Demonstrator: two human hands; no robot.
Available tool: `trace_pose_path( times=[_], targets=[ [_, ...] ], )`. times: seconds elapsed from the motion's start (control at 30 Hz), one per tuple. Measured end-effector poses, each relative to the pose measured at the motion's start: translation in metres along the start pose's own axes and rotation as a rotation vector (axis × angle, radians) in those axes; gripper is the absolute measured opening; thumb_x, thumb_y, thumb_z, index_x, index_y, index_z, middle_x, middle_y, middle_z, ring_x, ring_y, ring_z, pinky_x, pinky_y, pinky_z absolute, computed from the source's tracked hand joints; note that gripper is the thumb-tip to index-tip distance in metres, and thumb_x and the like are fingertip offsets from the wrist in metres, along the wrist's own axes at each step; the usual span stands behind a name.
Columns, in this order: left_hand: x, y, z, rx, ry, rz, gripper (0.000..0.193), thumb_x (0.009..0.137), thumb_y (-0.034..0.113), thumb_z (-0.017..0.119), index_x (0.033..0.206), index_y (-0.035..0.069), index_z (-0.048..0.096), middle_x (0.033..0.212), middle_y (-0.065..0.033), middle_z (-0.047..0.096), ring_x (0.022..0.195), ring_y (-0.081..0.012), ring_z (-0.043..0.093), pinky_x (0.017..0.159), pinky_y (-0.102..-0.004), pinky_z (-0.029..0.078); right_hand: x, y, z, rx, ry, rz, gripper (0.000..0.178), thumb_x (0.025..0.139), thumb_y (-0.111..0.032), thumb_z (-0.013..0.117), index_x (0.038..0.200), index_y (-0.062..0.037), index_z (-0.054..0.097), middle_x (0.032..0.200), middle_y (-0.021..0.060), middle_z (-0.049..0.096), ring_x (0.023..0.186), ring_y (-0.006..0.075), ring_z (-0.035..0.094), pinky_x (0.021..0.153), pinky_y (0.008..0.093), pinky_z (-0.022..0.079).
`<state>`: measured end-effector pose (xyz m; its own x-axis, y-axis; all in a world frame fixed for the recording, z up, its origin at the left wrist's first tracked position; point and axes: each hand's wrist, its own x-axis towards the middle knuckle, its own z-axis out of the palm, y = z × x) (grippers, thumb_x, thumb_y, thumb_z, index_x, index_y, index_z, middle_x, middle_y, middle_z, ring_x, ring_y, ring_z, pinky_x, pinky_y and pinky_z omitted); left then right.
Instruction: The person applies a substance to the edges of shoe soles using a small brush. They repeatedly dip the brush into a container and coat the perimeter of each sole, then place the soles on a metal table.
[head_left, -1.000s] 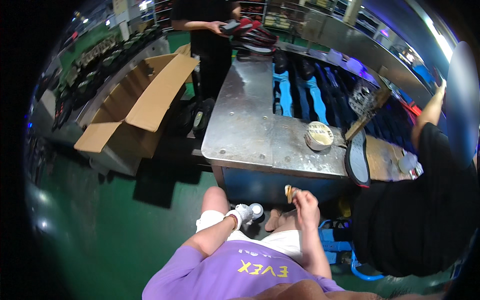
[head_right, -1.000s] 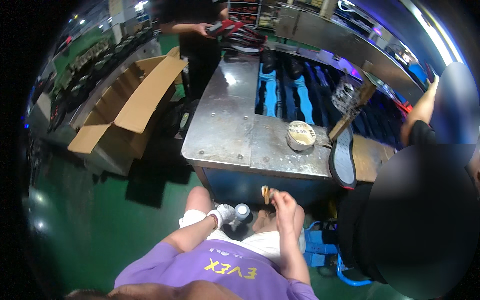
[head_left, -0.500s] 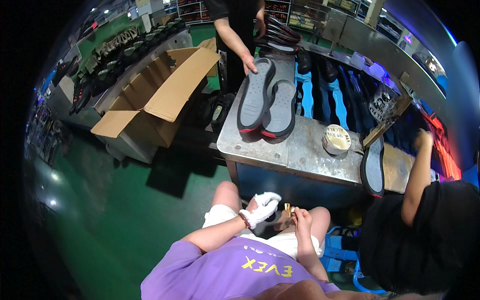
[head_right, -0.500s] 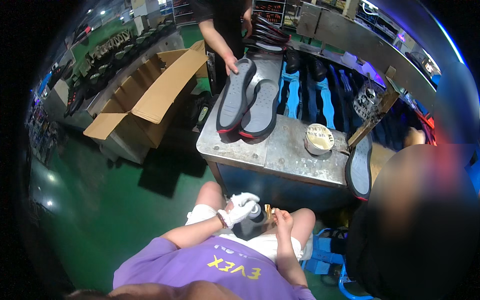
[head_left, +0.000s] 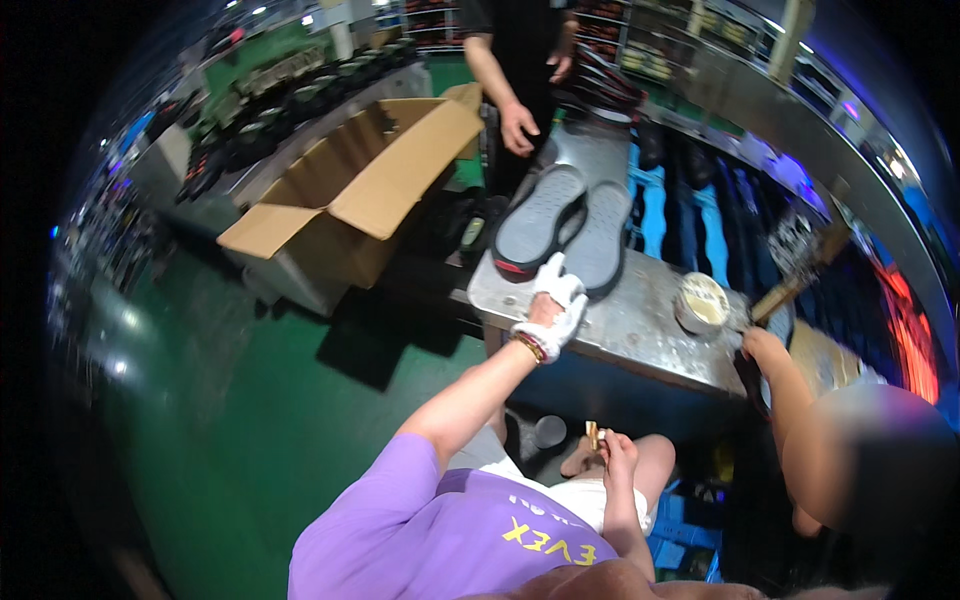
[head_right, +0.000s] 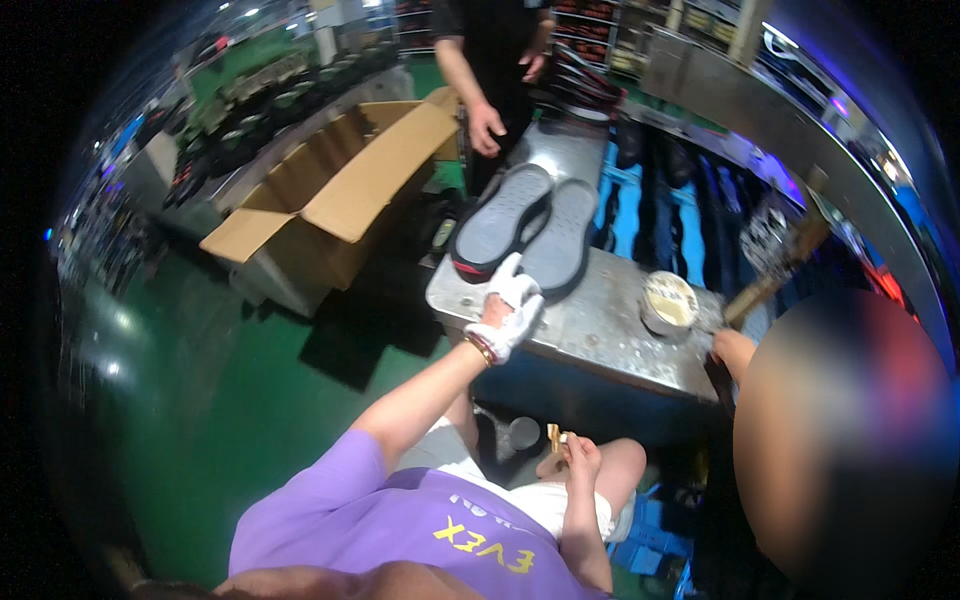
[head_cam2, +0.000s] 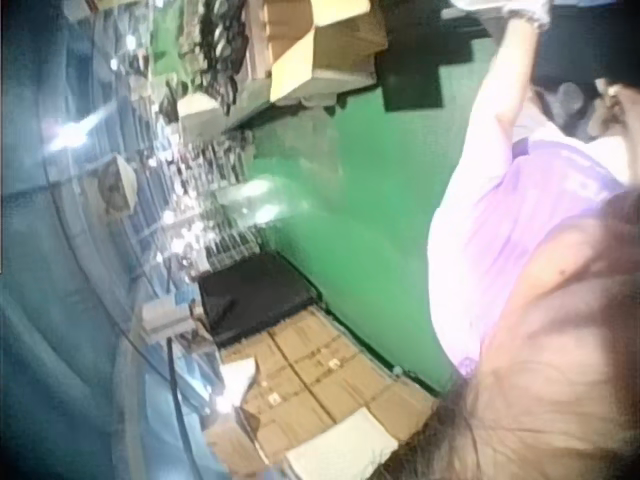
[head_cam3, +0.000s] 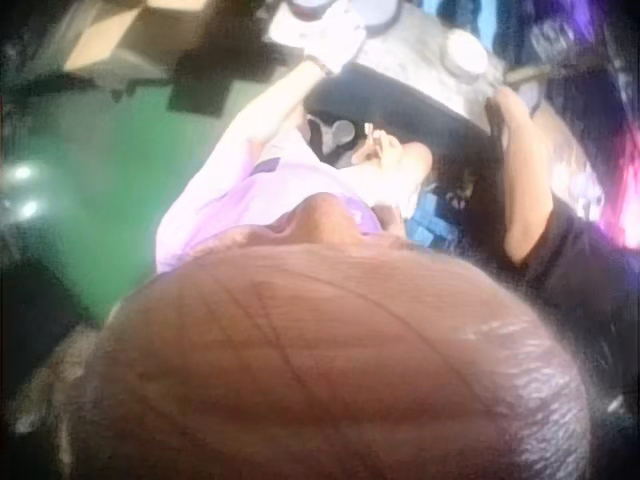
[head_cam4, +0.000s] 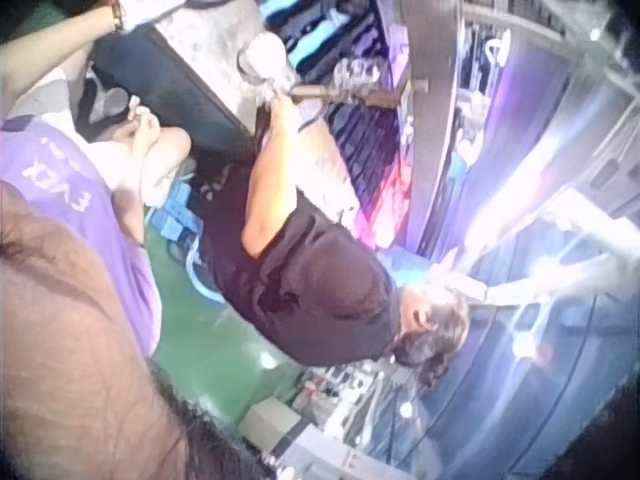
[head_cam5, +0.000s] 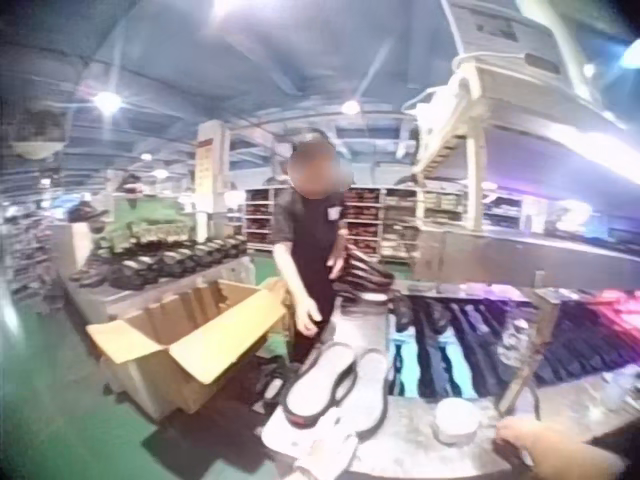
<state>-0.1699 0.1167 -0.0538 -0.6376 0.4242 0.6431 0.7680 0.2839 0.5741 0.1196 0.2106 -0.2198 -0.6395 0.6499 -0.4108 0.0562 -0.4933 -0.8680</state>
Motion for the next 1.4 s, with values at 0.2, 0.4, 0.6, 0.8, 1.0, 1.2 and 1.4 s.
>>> trace_pose_path(
  times=[0.2,0.4,0.6,0.8,1.0,1.2,1.4],
  targets=[
    [-0.064,0.062,-0.084,-0.444,-0.066,-0.273,0.008,0.085,0.007,0.071,0.093,0.007,0.067,0.075,0.0036,0.061,0.074,-0.0094,0.059,0.116,-0.0416,0.035,0.005,0.005,-0.016,0.036,0.006,-0.017,0.012,0.097,-0.014,0.069,0.088,-0.0063,0.065,0.081,0.0027,0.068,0.065,0.0069,0.060,0.054,0.0167,0.047],
    [-0.100,0.026,-0.075,-0.943,0.019,-0.562,0.037,0.097,0.025,0.064,0.130,0.009,0.062,0.112,-0.0053,0.068,0.089,-0.0125,0.064,0.074,-0.0300,0.051,-0.004,-0.001,0.008,-0.016,-0.076,0.032,0.012,0.096,-0.014,0.070,0.087,-0.0061,0.066,0.077,0.0002,0.067,0.062,0.0044,0.056,0.057,0.0166,0.044],
    [-0.094,0.040,-0.050,-1.367,-0.351,-0.958,0.021,0.089,0.004,0.067,0.109,0.005,0.067,0.103,-0.0080,0.071,0.098,-0.0199,0.069,0.087,-0.0362,0.057,0.006,0.015,-0.012,-0.095,-0.030,-0.088,0.015,0.097,-0.015,0.069,0.086,-0.0060,0.064,0.074,-0.0017,0.062,0.062,0.0042,0.052,0.056,0.0182,0.041],
    [-0.093,0.126,-0.102,-1.470,-0.059,-1.074,0.034,0.088,-0.003,0.062,0.121,0.004,0.056,0.110,-0.0121,0.065,0.102,-0.0252,0.067,0.089,-0.0407,0.059,-0.021,-0.011,-0.006,-0.157,0.054,-0.250,0.012,0.096,-0.014,0.069,0.092,-0.0021,0.068,0.083,0.0005,0.068,0.072,0.0056,0.056,0.066,0.0213,0.045],
    [-0.084,0.131,-0.112,-1.106,0.195,-0.699,0.048,0.094,0.003,0.064,0.139,0.002,0.050,0.123,-0.0115,0.065,0.109,-0.0211,0.065,0.093,-0.0325,0.054,-0.079,-0.112,0.042,-0.252,0.037,-0.610,0.007,0.097,-0.004,0.066,0.092,0.0014,0.067,0.108,0.0120,0.070,0.099,0.0152,0.066,0.092,0.0287,0.050],
    [-0.093,0.143,-0.118,-1.069,0.209,-0.854,0.048,0.094,0.007,0.069,0.138,0.002,0.050,0.121,-0.0102,0.065,0.105,-0.0191,0.064,0.091,-0.0314,0.053,-0.132,-0.180,0.105,-0.666,-0.007,-0.976,0.011,0.079,0.004,0.076,0.079,0.0029,0.065,0.099,0.0186,0.071,0.089,0.0245,0.069,0.077,0.0302,0.054],
    [-0.090,0.159,-0.124,-1.212,0.218,-1.118,0.054,0.091,0.006,0.072,0.139,0.002,0.048,0.119,-0.0089,0.066,0.101,-0.0173,0.064,0.086,-0.0308,0.053,-0.138,-0.198,0.137,-1.027,-0.095,-1.345,0.016,0.070,0.003,0.080,0.078,-0.0001,0.067,0.087,0.0123,0.067,0.078,0.0260,0.065,0.061,0.0342,0.052]
  ],
)
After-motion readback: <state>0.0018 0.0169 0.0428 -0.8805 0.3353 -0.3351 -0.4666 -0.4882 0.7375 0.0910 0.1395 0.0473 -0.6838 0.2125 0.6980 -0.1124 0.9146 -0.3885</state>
